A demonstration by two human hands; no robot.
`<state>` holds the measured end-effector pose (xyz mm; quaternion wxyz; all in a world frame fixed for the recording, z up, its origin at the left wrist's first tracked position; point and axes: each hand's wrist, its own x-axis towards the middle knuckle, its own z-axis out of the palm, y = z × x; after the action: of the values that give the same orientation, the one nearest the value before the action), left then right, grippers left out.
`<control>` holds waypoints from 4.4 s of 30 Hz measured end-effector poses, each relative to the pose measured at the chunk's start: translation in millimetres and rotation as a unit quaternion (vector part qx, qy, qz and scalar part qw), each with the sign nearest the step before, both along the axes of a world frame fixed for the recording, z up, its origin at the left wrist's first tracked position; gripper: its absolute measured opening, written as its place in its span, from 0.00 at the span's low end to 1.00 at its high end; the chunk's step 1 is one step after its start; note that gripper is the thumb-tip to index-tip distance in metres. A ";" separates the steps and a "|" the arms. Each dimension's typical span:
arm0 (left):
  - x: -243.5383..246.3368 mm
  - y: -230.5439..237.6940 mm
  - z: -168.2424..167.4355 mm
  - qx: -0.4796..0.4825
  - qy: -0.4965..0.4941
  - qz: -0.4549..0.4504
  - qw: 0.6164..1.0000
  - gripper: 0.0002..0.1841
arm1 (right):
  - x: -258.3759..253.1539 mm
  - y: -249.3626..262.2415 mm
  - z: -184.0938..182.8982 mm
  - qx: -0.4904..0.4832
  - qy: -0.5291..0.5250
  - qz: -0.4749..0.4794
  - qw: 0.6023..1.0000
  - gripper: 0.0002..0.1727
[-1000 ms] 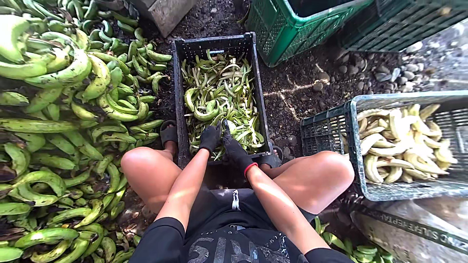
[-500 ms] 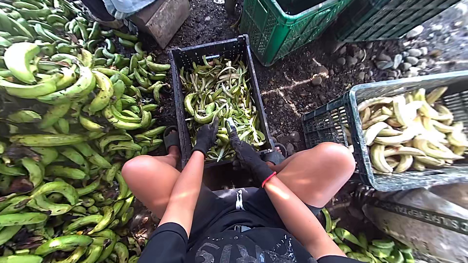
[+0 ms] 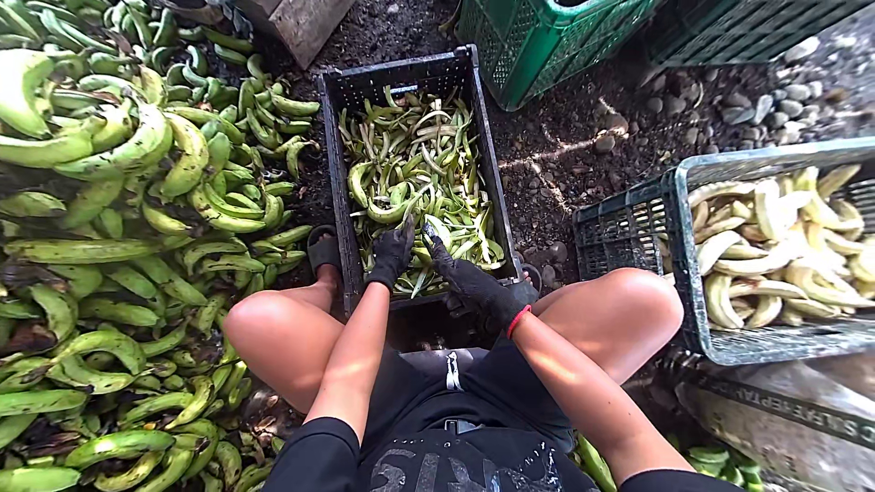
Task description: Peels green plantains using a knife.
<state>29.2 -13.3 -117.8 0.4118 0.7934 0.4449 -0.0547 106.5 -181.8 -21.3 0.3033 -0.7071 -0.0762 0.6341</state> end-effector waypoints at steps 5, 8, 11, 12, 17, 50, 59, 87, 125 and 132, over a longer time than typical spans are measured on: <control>-19.3 -14.6 5.0 -0.028 -0.033 0.015 0.999 0.31 | -3.0 11.4 7.6 -0.031 -0.024 0.045 0.998 0.34; -20.4 -22.5 -18.2 -0.093 -0.054 0.064 0.992 0.40 | 3.2 24.7 -11.2 -0.029 0.020 0.007 0.999 0.37; -9.2 -16.0 -16.0 -0.112 -0.062 0.074 0.989 0.42 | 17.3 38.9 -19.3 -0.034 0.022 0.010 0.999 0.40; -10.2 -16.9 -14.8 -0.116 -0.061 0.081 0.988 0.43 | 20.0 37.7 -15.9 -0.033 0.025 0.013 0.999 0.39; -12.6 -28.0 -20.9 -0.119 -0.087 0.090 0.985 0.44 | 22.5 23.5 -9.3 -0.021 0.086 -0.036 0.995 0.34; 1.5 4.5 16.2 -0.004 -0.015 0.144 0.989 0.35 | 8.5 -19.4 1.8 0.063 -0.051 -0.115 0.990 0.48; 36.0 -40.4 3.9 0.125 0.213 -0.180 0.952 0.33 | 27.1 -50.1 3.1 0.126 -0.085 -0.171 0.973 0.39; -19.3 51.4 160.6 -0.185 -0.442 0.119 0.870 0.29 | 77.4 64.3 62.0 0.290 -0.483 0.227 0.794 0.39; -8.4 9.8 140.1 -0.296 -0.376 0.147 0.866 0.33 | 108.0 91.4 44.7 0.206 -0.495 0.032 0.844 0.36; 25.8 73.5 135.7 -0.184 -0.612 0.276 0.718 0.34 | 43.0 56.9 52.4 0.230 -0.460 0.166 0.841 0.36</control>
<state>55.0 60.2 17.9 0.7290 0.4050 0.2761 0.4779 149.5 -124.9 31.2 0.2777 -0.8042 -0.4670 0.2409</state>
